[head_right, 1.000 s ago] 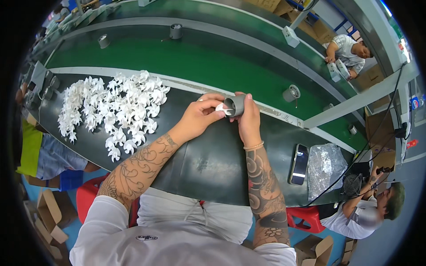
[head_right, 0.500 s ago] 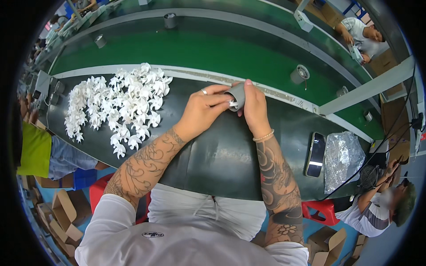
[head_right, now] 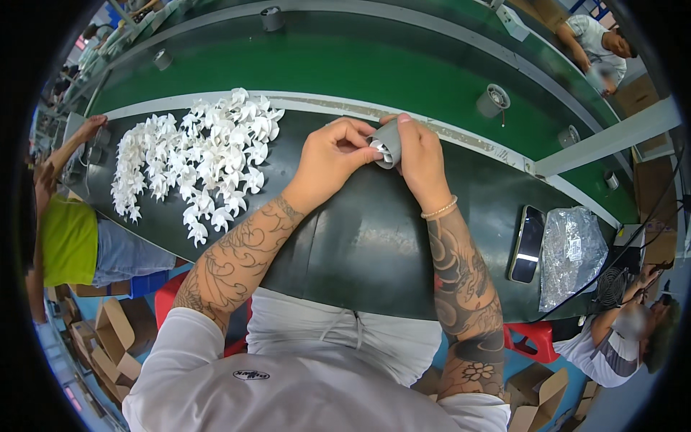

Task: Assembling small white plastic inserts into cylindrical metal housings at a manual assembly station.

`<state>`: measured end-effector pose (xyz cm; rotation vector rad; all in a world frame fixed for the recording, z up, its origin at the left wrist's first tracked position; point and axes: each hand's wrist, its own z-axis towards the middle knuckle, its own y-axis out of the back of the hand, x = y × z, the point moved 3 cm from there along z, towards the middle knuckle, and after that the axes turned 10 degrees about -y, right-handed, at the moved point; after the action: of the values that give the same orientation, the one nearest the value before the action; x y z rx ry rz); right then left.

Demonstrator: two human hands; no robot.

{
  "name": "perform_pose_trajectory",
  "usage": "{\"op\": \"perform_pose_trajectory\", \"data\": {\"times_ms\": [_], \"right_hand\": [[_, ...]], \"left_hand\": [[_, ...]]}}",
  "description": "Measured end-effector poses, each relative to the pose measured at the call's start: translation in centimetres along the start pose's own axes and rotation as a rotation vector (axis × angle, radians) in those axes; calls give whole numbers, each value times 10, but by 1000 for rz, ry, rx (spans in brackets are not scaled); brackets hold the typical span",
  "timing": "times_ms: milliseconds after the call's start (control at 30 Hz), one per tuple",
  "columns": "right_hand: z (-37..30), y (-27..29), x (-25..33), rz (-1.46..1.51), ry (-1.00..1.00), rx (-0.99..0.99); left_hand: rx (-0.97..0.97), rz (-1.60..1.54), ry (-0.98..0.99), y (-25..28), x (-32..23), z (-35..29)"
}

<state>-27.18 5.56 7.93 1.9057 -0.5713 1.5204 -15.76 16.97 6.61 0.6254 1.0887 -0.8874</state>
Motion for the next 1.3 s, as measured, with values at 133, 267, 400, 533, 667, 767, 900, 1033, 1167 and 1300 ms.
{"op": "perform_pose_trajectory", "data": {"times_ms": [133,267,400,533,667,767,900,1033,1167,1300], "right_hand": [[4,-1,-9,-45,46,-53],[5,-3,-11,-66,81,-66],[6,-7,-7,-10,-5,-24],[12,-4,-13,163,69,-303],[7,19,-3,-532,355,-686],[17,28,-17,-619,264,-582],[21,13,-14,-600,391,-547],[24,31,-20,-320,301,-559],[28,78,-22,-331,397,-939],[62,74,-7,-741,387,-1035]], "left_hand": [[4,-24,40,0,7,1],[-1,-69,93,1,14,2],[-47,-41,62,6,11,3],[-75,39,107,10,0,3],[-128,982,-345,30,-34,5],[-192,1430,-196,54,-25,1],[-16,1613,-50,75,-15,1],[88,1453,-86,71,-21,9],[68,1192,-183,53,-22,16],[77,983,-257,51,-30,7]]}}
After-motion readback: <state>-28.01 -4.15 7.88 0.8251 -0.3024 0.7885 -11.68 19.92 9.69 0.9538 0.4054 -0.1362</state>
